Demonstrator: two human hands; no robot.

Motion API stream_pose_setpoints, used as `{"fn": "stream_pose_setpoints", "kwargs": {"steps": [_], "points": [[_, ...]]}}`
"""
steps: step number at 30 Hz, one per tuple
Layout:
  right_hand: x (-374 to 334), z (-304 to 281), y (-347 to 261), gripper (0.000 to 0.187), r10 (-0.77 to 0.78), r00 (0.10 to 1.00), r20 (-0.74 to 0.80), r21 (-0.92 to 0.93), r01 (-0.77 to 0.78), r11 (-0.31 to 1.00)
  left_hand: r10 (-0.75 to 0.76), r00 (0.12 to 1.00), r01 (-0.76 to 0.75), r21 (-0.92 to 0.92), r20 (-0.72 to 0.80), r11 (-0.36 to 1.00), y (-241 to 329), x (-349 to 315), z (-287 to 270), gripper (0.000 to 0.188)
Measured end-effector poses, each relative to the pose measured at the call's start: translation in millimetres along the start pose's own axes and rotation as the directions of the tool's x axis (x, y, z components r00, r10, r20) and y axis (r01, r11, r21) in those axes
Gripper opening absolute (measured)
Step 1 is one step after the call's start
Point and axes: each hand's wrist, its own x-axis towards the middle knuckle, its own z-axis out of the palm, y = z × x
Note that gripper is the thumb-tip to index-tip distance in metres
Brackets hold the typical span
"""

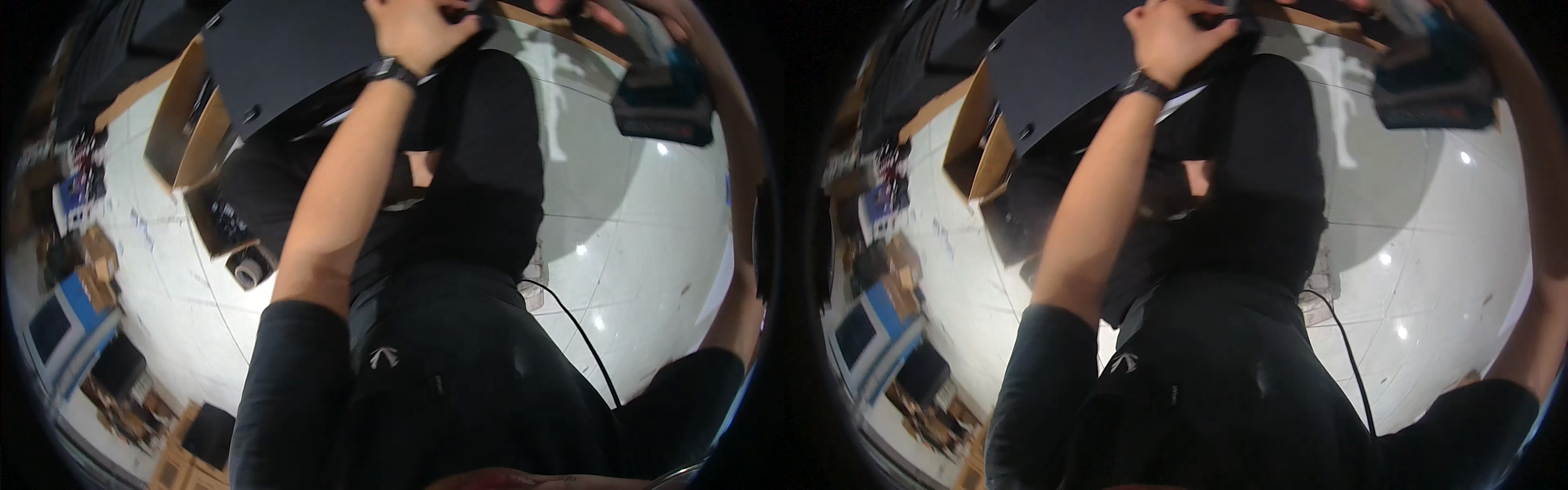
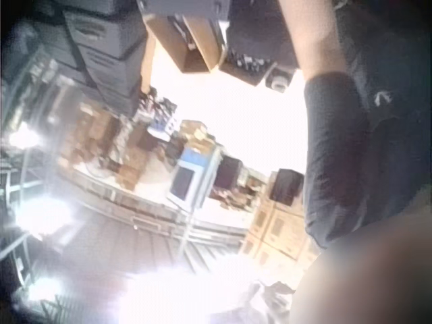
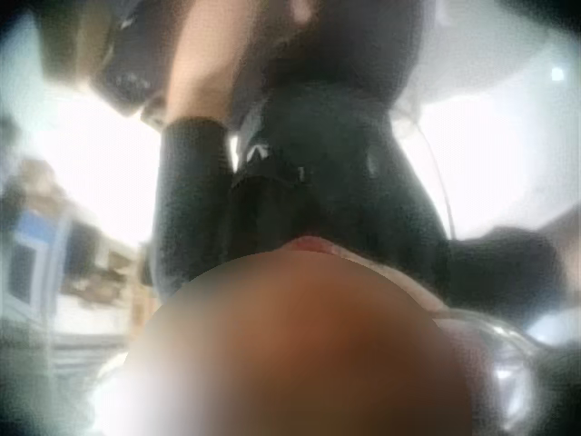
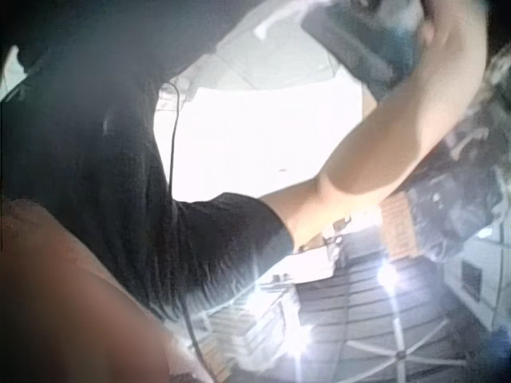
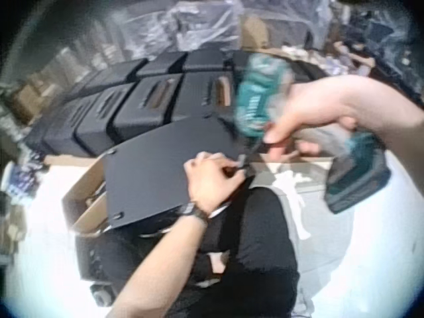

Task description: The person sits on the floor and uses a cordless drill to attach a black plastic panel to a larger black plastic frame. They repeatedly pick up screws, position them, and drive them into the panel to secure it to the frame.

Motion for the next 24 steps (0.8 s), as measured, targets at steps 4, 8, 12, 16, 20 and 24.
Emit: {"fn": "stream_pose_setpoints", "kwargs": {"steps": [4,8,12,16,20,24], "points": [[-29,19,-25,0.015,0.106,0.987,-0.123,0.106,-0.093,0.99,-0.057,0.994,0.038,-0.185,-0.095,0.982,6,3,10,0.026],[-17,21,-32,0.014,0.05,0.999,-0.008,0.132,-0.048,0.99,-0.13,0.986,0.107,-0.205,-0.103,0.973,-8,-7,5,0.024],[-31,3,4,0.015,0.012,0.991,-0.133,0.051,-0.006,0.999,0.044,0.992,-0.075,-0.266,-0.121,0.961,11,12,19,0.027],[-27,7,-13,0.018,0.05,0.999,-0.004,0.068,-0.05,0.996,0.281,0.945,-0.323,-0.361,-0.165,0.875,-51,-10,7,0.038],[-3,9,28,0.024,-0.144,0.986,-0.085,-0.1,0.136,0.986,0.145,0.961,-0.187,-0.168,-0.236,0.968,-111,-92,-114,0.029],[-9,3,14,0.018,-0.072,0.997,0.006,-0.003,0.072,0.997,-0.23,0.959,0.191,-0.227,-0.163,0.955,-184,-171,-155,0.038]]}}
